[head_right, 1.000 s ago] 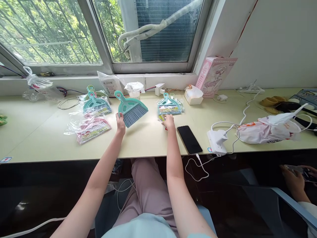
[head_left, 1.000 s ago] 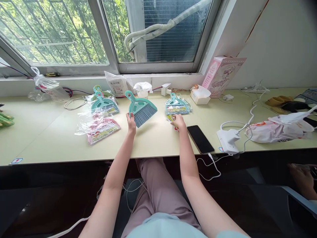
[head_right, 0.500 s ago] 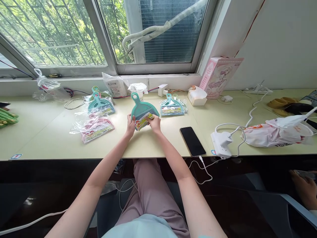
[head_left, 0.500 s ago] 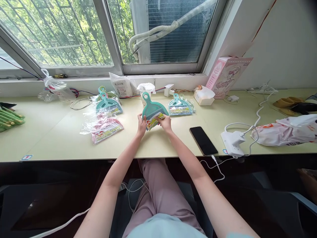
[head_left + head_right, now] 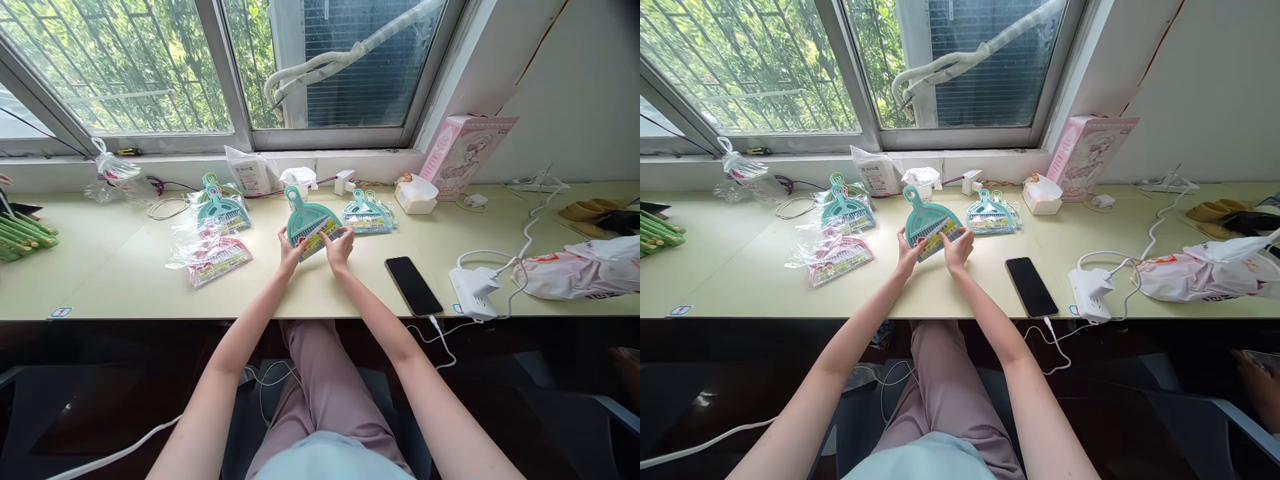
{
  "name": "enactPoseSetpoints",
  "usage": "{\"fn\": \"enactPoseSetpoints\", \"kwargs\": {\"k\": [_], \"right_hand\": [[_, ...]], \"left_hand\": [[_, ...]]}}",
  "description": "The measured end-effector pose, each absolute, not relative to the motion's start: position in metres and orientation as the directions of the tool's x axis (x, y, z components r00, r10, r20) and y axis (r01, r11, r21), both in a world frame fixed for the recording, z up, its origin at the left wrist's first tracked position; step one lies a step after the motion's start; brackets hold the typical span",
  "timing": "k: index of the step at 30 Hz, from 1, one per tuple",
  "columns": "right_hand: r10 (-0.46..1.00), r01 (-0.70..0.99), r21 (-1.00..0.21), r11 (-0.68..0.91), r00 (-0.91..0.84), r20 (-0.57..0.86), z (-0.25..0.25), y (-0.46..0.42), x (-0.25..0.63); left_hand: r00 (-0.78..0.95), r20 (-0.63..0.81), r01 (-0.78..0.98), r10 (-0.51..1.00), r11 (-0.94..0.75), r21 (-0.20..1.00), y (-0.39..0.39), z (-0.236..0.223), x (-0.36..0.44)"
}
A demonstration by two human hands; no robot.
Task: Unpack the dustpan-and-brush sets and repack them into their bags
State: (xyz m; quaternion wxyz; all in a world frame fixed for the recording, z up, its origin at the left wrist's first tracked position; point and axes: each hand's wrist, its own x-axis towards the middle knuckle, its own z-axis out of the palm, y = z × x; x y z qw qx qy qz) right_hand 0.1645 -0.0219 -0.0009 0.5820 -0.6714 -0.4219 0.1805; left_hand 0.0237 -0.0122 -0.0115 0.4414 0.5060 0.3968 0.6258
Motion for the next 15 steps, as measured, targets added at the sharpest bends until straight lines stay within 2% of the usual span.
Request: {"fn": "enactPoseSetpoints", "kwargs": {"k": [2,3,5,7,9,11,15], "right_hand": [[0.755,0.153,-0.980,0.127,0.625,0.196,-0.004,-0.023,0.160],[0.803,0.006,-0.988,0.155,0.582,0.130,-0.006,-0.022,0.159],[0.939,-0.310,-0.945,0.105,0.343,-0.008,-0.009,-0.018,0.158],[0.993,-0.507,-0.862,-0.024,0.088,-0.079,-0.012,-0.013,0.158],[0.995,-0.582,-0.809,-0.076,0.007,-0.098,-0.013,-0.007,0.160],[0.994,-0.605,-0.794,-0.061,0.036,-0.104,-0.014,-0.004,0.162],[0.988,-0.608,-0.794,-0.026,0.108,-0.115,-0.012,-0.003,0.170]], "left_hand": [[-0.116,0.300,-0.157,0.947,-0.316,0.936,-0.012,-0.010,0.022],[-0.116,0.305,-0.160,0.945,-0.321,0.933,-0.012,-0.010,0.022],[-0.098,0.308,-0.168,0.946,-0.320,0.932,-0.012,-0.010,0.022],[-0.088,0.312,-0.161,0.946,-0.322,0.933,-0.012,-0.011,0.024],[-0.094,0.328,-0.120,0.940,-0.338,0.934,-0.011,-0.011,0.025],[-0.123,0.366,-0.020,0.922,-0.371,0.928,-0.009,-0.008,0.022],[-0.424,0.485,0.340,0.764,-0.362,0.868,-0.006,0.013,-0.018]]}}
